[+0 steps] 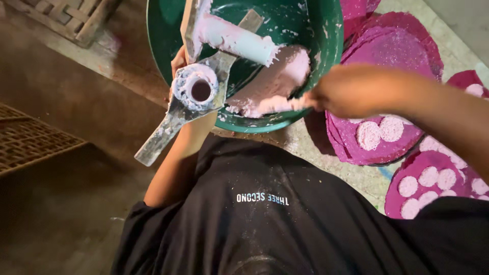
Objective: The person scoops pink paste from a green bucket using a wooden stick and fills a handheld metal extruder. They press the paste through a circular nozzle onto a pink mat, forming round discs. The person repeatedly refills the extruder and continues shaping discs in rows.
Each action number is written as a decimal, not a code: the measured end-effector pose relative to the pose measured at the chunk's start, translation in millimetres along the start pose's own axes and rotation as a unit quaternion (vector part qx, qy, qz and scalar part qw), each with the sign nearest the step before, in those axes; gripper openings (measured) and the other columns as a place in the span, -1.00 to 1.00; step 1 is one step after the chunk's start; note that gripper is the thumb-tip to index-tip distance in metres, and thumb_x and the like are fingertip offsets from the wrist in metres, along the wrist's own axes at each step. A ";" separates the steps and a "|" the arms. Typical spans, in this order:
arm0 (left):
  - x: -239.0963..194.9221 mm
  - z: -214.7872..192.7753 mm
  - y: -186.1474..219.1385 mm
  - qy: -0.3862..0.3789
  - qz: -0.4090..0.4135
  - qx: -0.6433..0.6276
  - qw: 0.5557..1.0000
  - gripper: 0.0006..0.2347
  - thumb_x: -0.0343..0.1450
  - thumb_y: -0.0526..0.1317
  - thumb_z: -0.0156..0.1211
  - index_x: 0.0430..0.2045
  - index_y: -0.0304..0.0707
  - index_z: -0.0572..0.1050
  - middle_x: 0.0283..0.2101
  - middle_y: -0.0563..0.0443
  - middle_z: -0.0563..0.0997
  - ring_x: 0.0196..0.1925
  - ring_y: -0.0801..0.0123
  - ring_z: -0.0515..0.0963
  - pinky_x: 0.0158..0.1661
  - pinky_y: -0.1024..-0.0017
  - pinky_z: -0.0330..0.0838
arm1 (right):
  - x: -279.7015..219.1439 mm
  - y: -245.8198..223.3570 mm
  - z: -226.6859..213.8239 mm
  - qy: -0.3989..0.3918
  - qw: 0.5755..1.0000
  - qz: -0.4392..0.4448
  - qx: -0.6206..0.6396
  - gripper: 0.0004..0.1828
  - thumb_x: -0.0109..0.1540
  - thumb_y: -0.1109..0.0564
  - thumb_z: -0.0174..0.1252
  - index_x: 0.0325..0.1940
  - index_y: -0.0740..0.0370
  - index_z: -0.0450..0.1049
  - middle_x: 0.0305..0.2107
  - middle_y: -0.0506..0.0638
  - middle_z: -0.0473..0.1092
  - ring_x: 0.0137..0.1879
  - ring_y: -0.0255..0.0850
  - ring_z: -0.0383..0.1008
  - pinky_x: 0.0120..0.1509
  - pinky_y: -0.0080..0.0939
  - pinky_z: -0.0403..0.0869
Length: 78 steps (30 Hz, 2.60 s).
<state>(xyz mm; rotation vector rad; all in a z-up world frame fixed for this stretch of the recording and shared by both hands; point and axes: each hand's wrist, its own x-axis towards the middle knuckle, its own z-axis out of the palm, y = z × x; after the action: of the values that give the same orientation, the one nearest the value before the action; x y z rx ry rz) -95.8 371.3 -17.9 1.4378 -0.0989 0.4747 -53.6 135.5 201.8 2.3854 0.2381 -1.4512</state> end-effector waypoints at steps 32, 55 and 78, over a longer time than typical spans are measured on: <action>20.5 -1.8 33.0 0.000 -0.077 0.115 0.990 -0.48 0.39 -0.31 0.45 0.22 -0.41 0.32 0.00 0.01 0.59 -0.07 0.52 0.60 -0.02 0.52 0.49 | 142.7 -96.3 52.3 0.424 0.882 -0.199 -0.058 -0.75 0.30 0.01 0.14 -0.16 0.24 0.58 -0.29 0.17 0.52 -0.24 0.04 0.62 -0.19 -0.04 0.56; 55.3 43.4 84.6 -0.272 0.102 0.331 0.898 -0.52 0.26 -0.12 0.33 0.09 -0.20 0.46 -0.07 -0.24 0.63 -0.10 -0.13 0.61 -0.11 0.14 0.50 | -15.6 -45.2 38.1 0.653 0.686 -0.149 -0.285 -0.79 0.11 0.07 0.14 -0.24 0.21 0.50 -0.51 -0.05 0.40 -0.45 -0.16 0.47 -0.42 -0.18 0.42; 103.2 48.5 71.7 -0.031 0.257 0.498 0.828 -0.51 0.31 -0.10 0.36 0.11 -0.24 0.40 0.35 -0.42 0.37 0.09 -0.10 0.55 -0.13 0.22 0.58 | 55.1 -5.4 72.8 0.478 0.630 -0.326 0.518 -0.54 0.37 0.32 0.03 0.38 0.32 0.35 0.10 0.26 0.51 0.00 -0.34 0.41 0.07 -0.27 0.45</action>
<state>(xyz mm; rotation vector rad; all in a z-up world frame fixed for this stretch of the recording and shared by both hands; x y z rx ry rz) -18.7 354.8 91.3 2.4793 -0.3328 1.0143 -89.9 111.9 121.3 4.2068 0.7209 -0.0944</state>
